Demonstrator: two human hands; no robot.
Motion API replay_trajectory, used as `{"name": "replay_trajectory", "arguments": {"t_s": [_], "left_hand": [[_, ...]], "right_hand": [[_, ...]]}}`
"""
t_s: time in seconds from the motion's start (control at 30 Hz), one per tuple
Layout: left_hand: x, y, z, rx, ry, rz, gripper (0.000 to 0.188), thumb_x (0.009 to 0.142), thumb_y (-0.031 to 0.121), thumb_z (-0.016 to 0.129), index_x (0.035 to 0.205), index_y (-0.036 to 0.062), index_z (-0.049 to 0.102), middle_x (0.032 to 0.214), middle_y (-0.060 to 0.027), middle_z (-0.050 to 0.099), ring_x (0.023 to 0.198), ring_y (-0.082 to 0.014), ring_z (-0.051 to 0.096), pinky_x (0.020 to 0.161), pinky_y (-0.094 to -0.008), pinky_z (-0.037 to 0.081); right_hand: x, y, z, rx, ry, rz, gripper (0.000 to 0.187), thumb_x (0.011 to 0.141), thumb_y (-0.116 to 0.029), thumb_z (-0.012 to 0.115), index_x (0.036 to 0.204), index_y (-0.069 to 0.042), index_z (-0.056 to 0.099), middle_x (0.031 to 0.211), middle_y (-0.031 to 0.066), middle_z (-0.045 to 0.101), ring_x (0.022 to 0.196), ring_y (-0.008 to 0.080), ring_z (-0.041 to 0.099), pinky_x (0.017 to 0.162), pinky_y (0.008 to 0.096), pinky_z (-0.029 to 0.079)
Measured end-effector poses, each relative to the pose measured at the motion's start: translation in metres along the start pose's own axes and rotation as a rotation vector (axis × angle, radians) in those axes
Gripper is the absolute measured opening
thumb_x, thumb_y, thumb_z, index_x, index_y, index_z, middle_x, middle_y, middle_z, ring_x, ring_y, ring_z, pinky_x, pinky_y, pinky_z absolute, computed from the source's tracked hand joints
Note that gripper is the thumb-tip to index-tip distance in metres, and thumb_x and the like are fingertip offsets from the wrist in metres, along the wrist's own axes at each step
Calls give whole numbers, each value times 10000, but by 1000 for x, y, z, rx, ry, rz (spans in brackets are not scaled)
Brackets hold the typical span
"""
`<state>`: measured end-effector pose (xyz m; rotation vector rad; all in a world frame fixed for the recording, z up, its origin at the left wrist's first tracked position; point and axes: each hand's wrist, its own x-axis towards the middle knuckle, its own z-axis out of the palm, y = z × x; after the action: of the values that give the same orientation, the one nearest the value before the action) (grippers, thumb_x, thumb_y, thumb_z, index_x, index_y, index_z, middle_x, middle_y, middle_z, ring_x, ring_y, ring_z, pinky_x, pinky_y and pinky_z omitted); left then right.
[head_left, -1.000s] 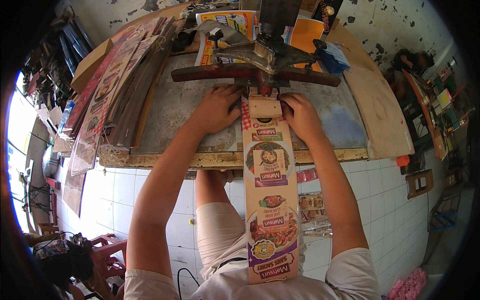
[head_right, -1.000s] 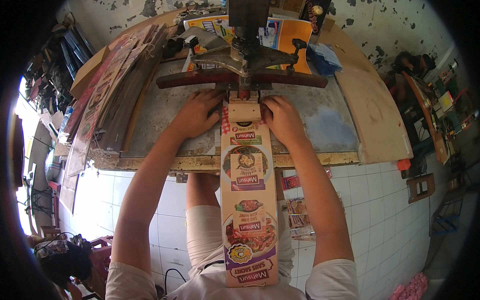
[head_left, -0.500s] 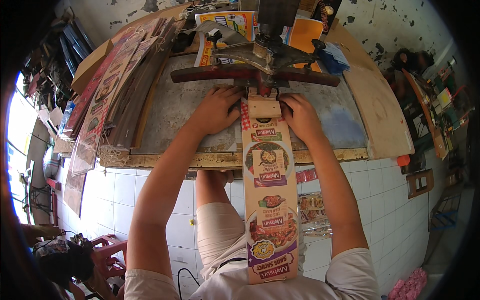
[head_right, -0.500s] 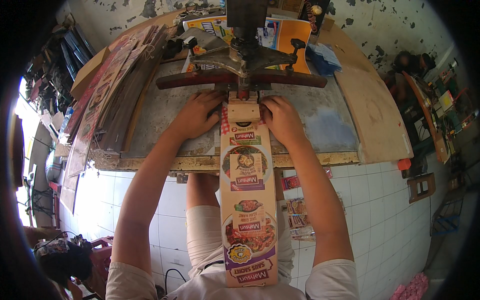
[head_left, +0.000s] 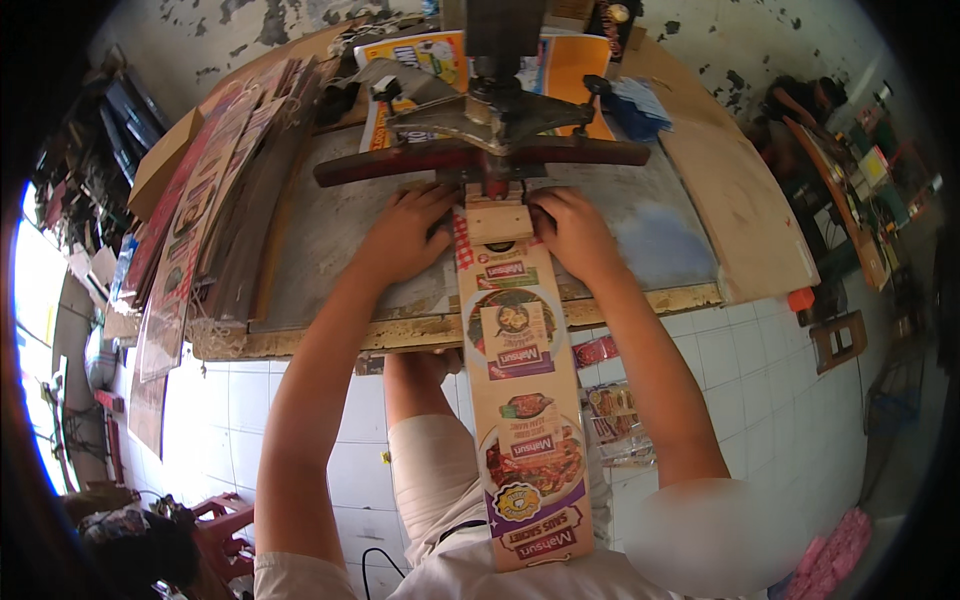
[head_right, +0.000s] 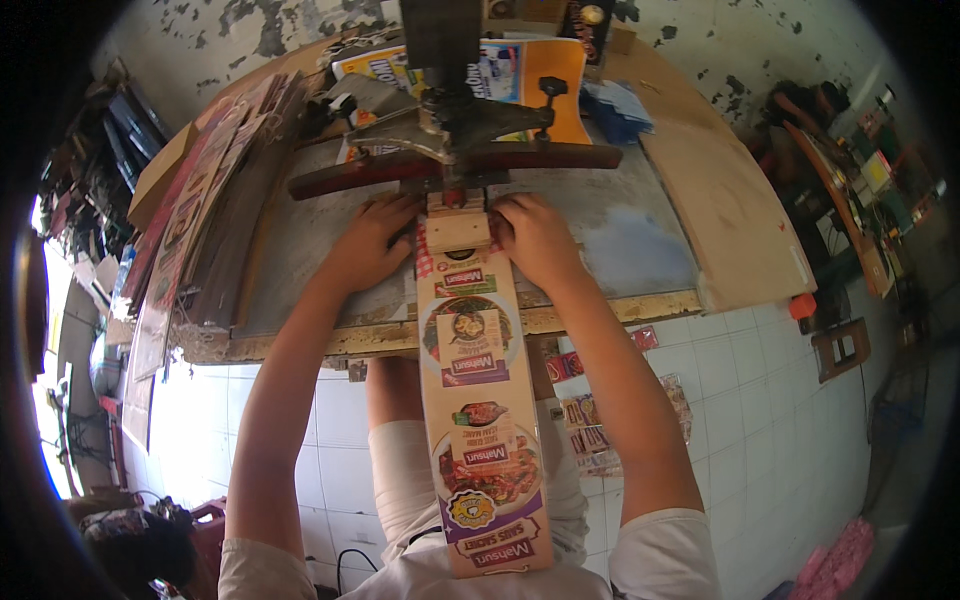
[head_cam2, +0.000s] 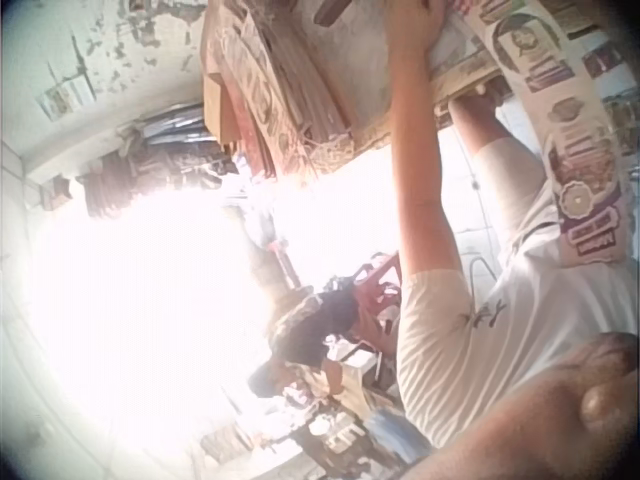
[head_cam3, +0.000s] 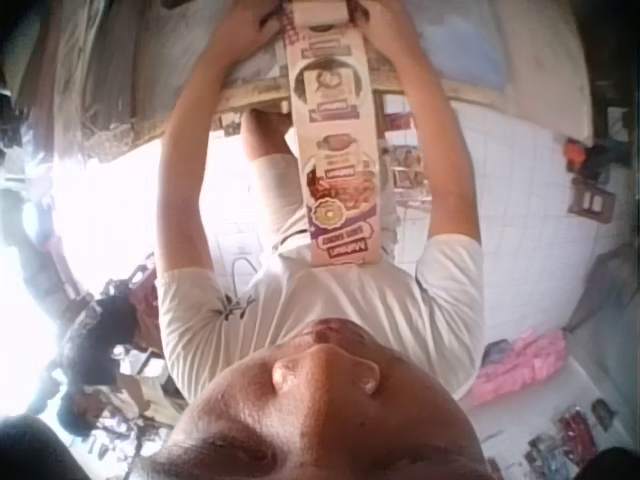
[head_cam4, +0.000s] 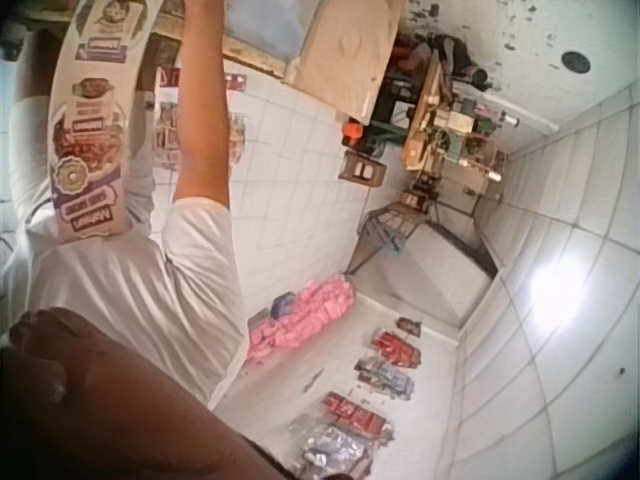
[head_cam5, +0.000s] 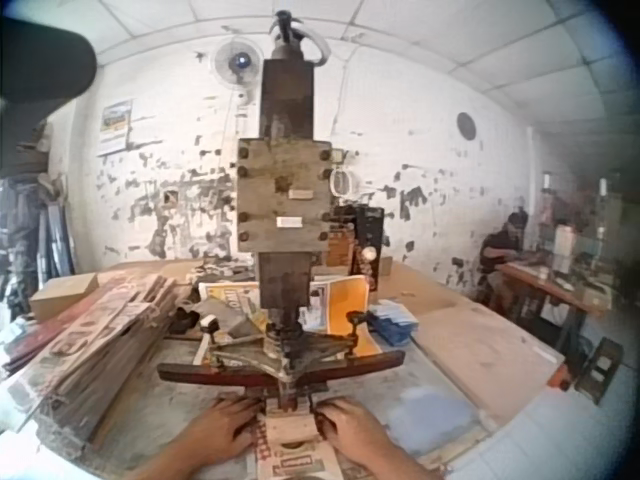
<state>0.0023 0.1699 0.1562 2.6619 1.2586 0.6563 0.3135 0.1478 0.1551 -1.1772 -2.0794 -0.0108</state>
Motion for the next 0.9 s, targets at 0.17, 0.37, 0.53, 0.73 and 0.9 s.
{"name": "replay_trajectory", "arguments": {"t_s": [0.17, 0.37, 0.53, 0.73, 0.9], "left_hand": [[-4, -5, 0, 25, 20, 14, 631, 961, 245, 625, 1554, 31, 639, 1656, -213, 589, 1585, -418, 468, 1330, -556, 330], [-2, -1, -3, 26, -19, -2, 643, 968, 208, 629, 1581, 17, 611, 1678, -225, 563, 1616, -415, 436, 1344, -566, 310], [-2, 0, -5, 36, -28, -1, 634, 978, 210, 622, 1582, 14, 610, 1678, -222, 562, 1616, -406, 437, 1338, -563, 320], [-2, -2, -3, 43, -26, 6, 629, 977, 193, 629, 1580, 16, 607, 1673, -218, 568, 1612, -408, 442, 1339, -561, 324], [0, -1, -3, 32, -26, 10, 630, 974, 182, 638, 1582, 22, 603, 1669, -217, 571, 1604, -413, 453, 1336, -562, 329]], "right_hand": [[0, 1, 5, 32, -28, 81, 241, 951, -32, 731, 1184, -3, 787, 1201, 187, 778, 1157, 425, 701, 1018, 500, 583], [-4, 10, 9, -29, 23, -60, 255, 935, -22, 735, 1183, 0, 793, 1179, 174, 781, 1160, 400, 705, 1023, 494, 586], [-5, 12, 13, -50, 11, -55, 294, 879, -46, 771, 1171, -5, 771, 1170, 152, 760, 1174, 388, 683, 1020, 488, 580], [-6, 13, 15, -66, 22, -30, 369, 928, -85, 744, 1291, -19, 729, 1270, 155, 727, 1219, 391, 661, 1071, 502, 543], [-8, 15, 20, -205, 40, -58, 388, 999, -174, 695, 1365, -44, 703, 1369, 141, 694, 1296, 358, 621, 1102, 497, 505]]}}
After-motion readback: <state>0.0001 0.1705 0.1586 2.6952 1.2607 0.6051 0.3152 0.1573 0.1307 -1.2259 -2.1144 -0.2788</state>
